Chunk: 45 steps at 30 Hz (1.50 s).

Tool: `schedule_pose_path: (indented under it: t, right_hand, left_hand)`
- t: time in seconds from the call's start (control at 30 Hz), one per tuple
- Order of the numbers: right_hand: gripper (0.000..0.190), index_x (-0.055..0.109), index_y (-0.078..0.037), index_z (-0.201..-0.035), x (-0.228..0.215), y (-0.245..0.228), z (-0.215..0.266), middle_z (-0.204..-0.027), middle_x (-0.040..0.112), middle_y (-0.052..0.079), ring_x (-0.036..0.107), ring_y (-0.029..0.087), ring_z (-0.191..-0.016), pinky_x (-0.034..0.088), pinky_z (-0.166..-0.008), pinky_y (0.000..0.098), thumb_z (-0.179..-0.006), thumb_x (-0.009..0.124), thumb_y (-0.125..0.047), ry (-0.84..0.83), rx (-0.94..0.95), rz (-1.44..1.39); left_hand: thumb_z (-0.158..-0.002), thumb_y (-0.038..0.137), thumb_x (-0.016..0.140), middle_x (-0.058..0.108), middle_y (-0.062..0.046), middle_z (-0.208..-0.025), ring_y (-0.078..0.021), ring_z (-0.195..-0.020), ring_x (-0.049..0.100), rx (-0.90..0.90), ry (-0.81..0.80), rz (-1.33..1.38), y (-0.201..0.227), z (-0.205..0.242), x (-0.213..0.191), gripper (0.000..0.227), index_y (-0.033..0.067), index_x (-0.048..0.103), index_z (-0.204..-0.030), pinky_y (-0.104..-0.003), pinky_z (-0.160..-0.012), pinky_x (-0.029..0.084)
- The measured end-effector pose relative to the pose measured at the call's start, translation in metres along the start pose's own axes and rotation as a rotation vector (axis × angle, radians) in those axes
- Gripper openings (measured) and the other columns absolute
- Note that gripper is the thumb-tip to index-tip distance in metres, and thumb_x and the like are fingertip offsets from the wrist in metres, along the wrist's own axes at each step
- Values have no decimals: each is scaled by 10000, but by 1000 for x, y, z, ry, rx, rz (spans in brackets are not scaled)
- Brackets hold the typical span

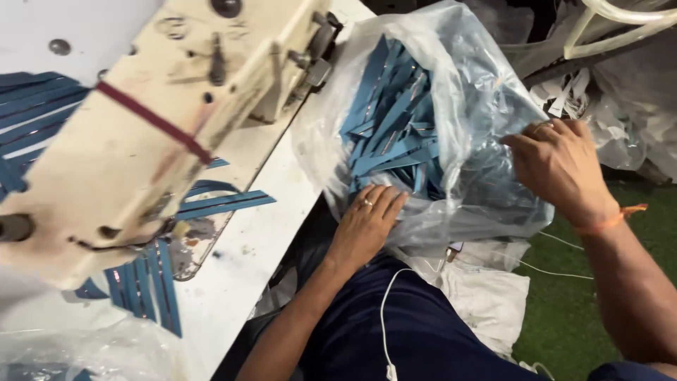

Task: Feed fabric or leather strips into an industrial sewing machine to process them.

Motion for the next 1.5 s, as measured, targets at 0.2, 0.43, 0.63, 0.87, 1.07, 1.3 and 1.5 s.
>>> schedule_pose_path:
  t: [0.2, 0.43, 0.63, 0.87, 1.07, 1.3, 1.5]
  right_hand:
    - [257, 736, -108, -1085, -27, -80, -49, -981, 772, 88, 698, 263, -1005, 521, -930, 434, -907, 672, -282, 152, -638, -617]
    - [321, 739, -212, -1140, 11, -62, -72, -778, 736, 86, 709, 300, -687, 562, -636, 422, -906, 633, -403, -356, -582, -313]
    - [260, 730, -128, -1008, 34, -32, -61, -710, 709, 110, 675, 346, -538, 510, -461, 446, -891, 617, -332, -244, -565, -380]
    - [161, 659, -24, -978, 58, 66, -23, -821, 697, 171, 713, 342, -734, 561, -615, 439, -962, 555, -145, -319, -78, 153]
    - [384, 529, 116, -1280, 37, 24, -29, -1195, 620, 363, 700, 425, -891, 582, -749, 453, -943, 500, -66, -128, -237, -92]
    - [1523, 111, 210, -1569, 49, 20, -49, -1217, 673, 373, 700, 417, -1141, 580, -928, 428, -661, 651, -886, -713, 104, 12]
    - [1504, -89, 7, -1633, 71, 15, -40, -1249, 694, 271, 667, 388, -1225, 519, -1030, 437, -659, 618, -894, -978, 127, 1]
  left_hand:
    - [-982, 208, 657, 618, -106, -1363, -287, -1301, 597, -81, 76, -117, 10, 10, 5, 229, 69, 658, -1165, -427, -1162, 457]
    - [-975, 406, 676, 704, -102, -1027, -273, -915, 718, -968, 267, 134, 0, 71, -7, 396, 47, 689, -1142, -369, -794, 567]
    - [-1085, 448, 678, 428, -64, -812, -172, -743, 431, -1158, 65, 809, -33, 73, 81, 567, -96, 565, -969, -374, -639, 382]
    - [-989, 385, 665, 627, 28, -794, -79, -711, 565, -1009, 364, 1140, -5, 27, 30, 389, -4, 674, -985, -251, -652, 464]
    - [-942, 102, 699, 591, -21, -949, -99, -810, 518, -967, 404, 1179, 8, 35, 35, 257, -37, 633, -1148, -266, -719, 436]
    - [-842, -48, 522, 635, -36, -1056, -104, -809, 598, -924, 523, 1344, 38, 32, 6, 535, 25, 478, -1370, -268, -726, 534]
    - [-892, -81, 519, 593, -60, -1034, -118, -844, 590, -798, 529, 1424, 30, 48, 34, 505, -30, 466, -1392, -278, -786, 523]
Point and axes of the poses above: each hand's wrist, its own z-axis away from the middle knuckle, its own x-axis out of the palm, y = z × x, the point moved 2 cm from there along -z, towards the middle knuckle
